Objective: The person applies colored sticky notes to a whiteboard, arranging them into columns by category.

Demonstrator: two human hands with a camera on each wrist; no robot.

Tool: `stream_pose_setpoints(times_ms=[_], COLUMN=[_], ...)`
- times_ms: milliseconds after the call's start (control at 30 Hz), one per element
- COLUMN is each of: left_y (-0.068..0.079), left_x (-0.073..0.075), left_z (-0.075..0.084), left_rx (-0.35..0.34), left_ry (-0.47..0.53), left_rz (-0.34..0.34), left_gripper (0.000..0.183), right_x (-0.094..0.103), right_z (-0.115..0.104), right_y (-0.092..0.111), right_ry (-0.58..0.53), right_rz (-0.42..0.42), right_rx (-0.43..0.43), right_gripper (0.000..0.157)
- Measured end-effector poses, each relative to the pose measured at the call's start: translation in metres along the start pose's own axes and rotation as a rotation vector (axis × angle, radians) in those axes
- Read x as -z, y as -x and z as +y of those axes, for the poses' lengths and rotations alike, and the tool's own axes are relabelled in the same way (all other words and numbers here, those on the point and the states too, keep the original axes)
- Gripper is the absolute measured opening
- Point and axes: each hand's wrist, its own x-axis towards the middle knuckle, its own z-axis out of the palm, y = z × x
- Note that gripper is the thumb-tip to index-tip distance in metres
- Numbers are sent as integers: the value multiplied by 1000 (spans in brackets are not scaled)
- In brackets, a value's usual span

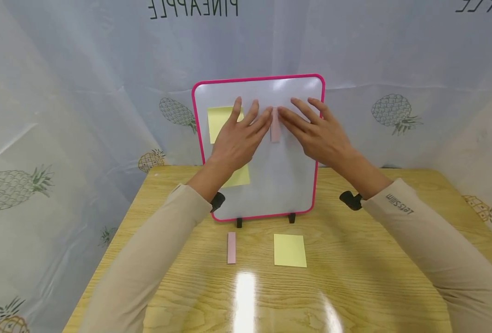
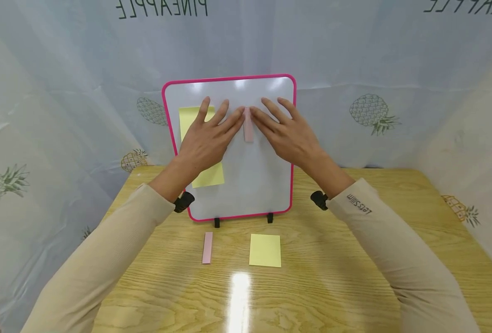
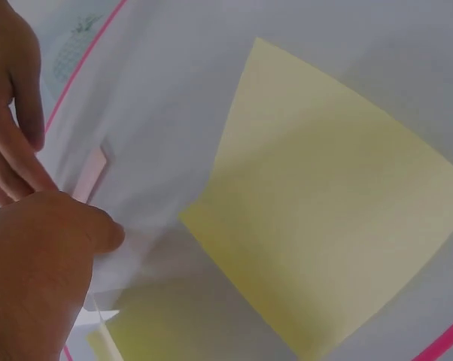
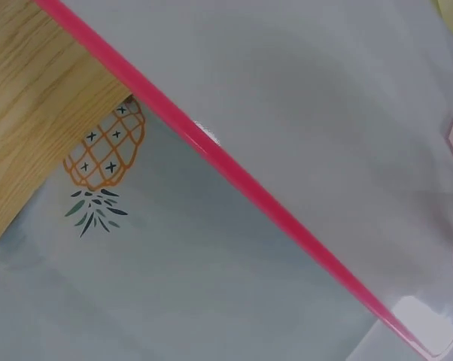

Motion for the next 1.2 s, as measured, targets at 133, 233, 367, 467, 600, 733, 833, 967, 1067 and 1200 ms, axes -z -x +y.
stream_pose_setpoints(times_ms=[133, 233, 367, 467, 600, 733, 833, 967, 1067, 1200], left_y=[1, 1, 0, 0, -1, 0, 0, 0, 1, 1], left_x=[0, 1, 2, 3, 5, 6, 6, 6, 6, 6], left_z=[-1, -1, 0, 1, 1, 1, 0, -1, -1, -1], left_rx=[3, 7, 12, 11, -5, -17, -17, -9, -4, -2], left_ry=[15, 20, 13, 3, 1, 3, -1, -7, -12, -6], left_rz=[4, 9, 34, 43, 17, -19, -21, 7, 24, 30], left_gripper=[70, 69, 63, 63, 69, 69, 68, 66, 66, 66], right_x=[1, 2, 5, 6, 5, 4, 3, 4, 5, 7], right_z=[1, 1, -1, -2, -2, -2, -1, 1, 2, 2], right_y=[0, -1, -3, -5, -4, -3, -3, -2, -1, -1], right_ry=[-10, -9, 7, 20, 16, 9, 11, 13, 16, 26], right_rz=[13, 14, 4, -1, -11, -32, -46, -44, -30, -28], right_rx=[0, -1, 2, 0, 7, 16, 17, 22, 17, 3], right_gripper=[68, 67, 65, 64, 66, 70, 72, 72, 71, 70])
